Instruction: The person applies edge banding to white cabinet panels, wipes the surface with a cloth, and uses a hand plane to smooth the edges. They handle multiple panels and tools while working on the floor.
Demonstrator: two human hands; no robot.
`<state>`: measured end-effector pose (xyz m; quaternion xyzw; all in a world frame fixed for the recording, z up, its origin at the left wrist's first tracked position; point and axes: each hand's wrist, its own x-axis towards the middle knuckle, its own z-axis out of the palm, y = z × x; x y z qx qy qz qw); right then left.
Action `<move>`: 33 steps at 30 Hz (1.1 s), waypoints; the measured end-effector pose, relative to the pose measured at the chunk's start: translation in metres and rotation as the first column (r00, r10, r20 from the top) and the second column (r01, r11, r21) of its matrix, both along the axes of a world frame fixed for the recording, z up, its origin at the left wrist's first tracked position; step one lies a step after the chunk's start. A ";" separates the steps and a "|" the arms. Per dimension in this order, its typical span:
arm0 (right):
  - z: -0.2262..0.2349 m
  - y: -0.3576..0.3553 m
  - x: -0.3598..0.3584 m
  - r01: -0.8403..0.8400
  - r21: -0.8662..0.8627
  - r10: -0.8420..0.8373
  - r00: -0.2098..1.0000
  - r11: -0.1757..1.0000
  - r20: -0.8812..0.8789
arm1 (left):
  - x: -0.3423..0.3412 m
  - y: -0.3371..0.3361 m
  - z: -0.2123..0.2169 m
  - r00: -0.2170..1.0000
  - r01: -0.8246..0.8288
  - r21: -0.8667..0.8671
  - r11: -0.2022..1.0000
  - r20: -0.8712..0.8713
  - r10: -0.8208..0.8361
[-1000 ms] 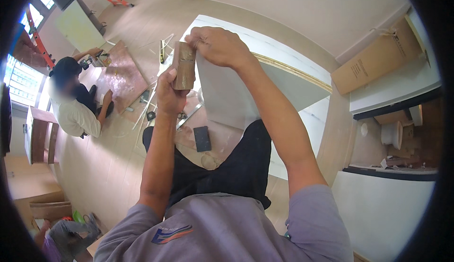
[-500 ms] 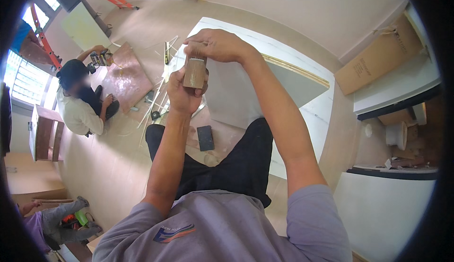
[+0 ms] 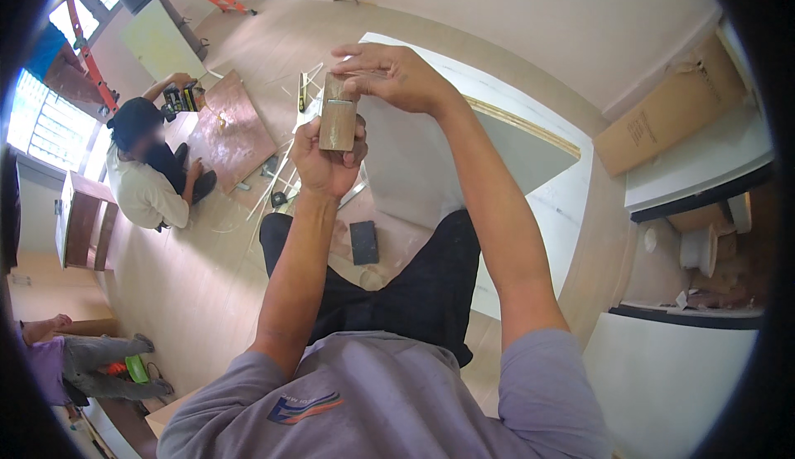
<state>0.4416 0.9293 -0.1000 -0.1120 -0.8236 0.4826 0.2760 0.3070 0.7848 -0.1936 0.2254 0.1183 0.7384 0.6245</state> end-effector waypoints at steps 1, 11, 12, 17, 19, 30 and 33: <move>0.000 -0.001 0.001 -0.029 0.020 0.029 1.000 0.999 -0.009 | 0.001 0.000 0.000 1.000 0.006 0.004 1.000 0.019 -0.006; 0.005 -0.006 -0.002 0.111 -0.107 -0.097 0.987 0.988 0.125 | 0.026 -0.001 0.015 0.971 -0.142 -0.065 0.988 -0.201 0.126; 0.005 -0.005 -0.002 0.089 -0.137 -0.067 0.985 0.987 0.158 | 0.027 -0.002 0.014 0.969 -0.154 -0.078 0.985 -0.209 0.134; 0.009 0.001 0.003 -0.092 -0.120 0.108 0.985 0.989 0.132 | 0.018 -0.004 0.004 0.965 -0.159 -0.119 0.980 -0.226 0.130; 0.010 0.002 0.004 -0.128 -0.103 0.142 0.979 0.986 0.148 | 0.011 -0.007 0.000 0.982 -0.101 -0.080 0.992 -0.171 0.086; 0.006 0.002 0.006 -0.045 -0.248 0.089 0.982 0.968 0.168 | 0.005 -0.007 0.014 1.000 0.028 0.019 0.999 0.005 -0.028; 0.018 -0.012 0.000 0.038 -0.013 -0.031 0.944 0.999 0.329 | 0.009 -0.007 0.016 0.999 -0.022 -0.053 0.998 -0.040 0.020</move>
